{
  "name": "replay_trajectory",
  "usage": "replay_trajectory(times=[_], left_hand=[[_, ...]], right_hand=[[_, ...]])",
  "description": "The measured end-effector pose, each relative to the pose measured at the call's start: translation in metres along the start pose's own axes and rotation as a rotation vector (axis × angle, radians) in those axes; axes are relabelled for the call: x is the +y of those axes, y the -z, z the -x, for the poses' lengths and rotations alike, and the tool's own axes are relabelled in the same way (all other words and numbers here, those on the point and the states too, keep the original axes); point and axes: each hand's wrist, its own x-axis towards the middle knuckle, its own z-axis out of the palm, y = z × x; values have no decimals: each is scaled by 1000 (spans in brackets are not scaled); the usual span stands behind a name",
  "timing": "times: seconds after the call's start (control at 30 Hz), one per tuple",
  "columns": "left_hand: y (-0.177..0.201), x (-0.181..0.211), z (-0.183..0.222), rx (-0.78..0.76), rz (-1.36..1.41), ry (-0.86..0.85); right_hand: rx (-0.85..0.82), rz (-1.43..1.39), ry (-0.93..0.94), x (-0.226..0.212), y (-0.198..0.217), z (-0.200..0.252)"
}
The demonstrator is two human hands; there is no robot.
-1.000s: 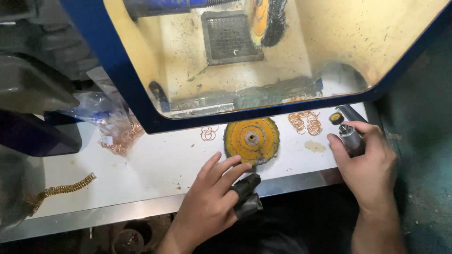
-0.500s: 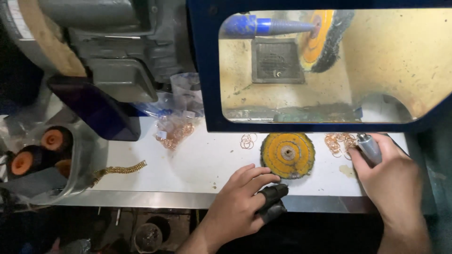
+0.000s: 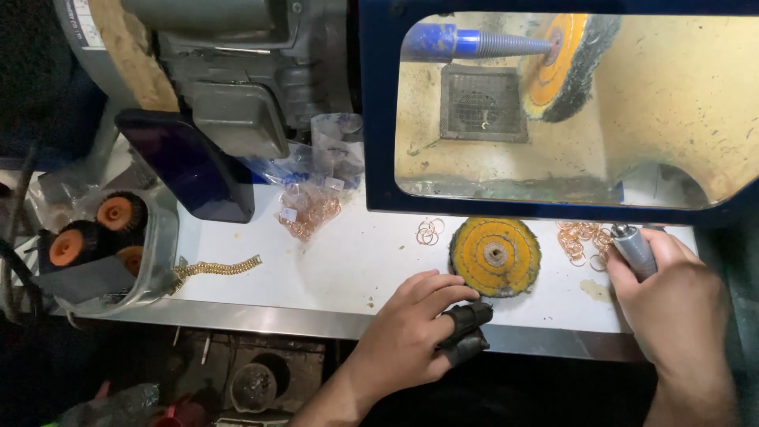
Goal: Polishing small metal jewelry components using a handheld rotary tool and a bench-mounted polishing wheel.
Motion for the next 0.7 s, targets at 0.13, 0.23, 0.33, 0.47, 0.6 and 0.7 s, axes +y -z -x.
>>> replay_trajectory(times=[0.13,0.23,0.33,0.47,0.6,0.7], left_hand=[[-1,-1,0,-19,32,16],[0,-1,-6,7,52,2],[-1,0,-9,-19,40,24],[-5,-1,-8,-40,26,30],[-5,-1,-9,-17,10,27],[-5,-1,-8,-10,13,28]], right_hand=[[32,-4,68,-2,4,-1],[15,11,73,-2,5,-5],[9,-131,95,-9,19,-8],[-55,-101,-16,-10,26,-9],[-125,-103,-102,-16,33,-9],[-123,-89,-147,-13,30,-8]])
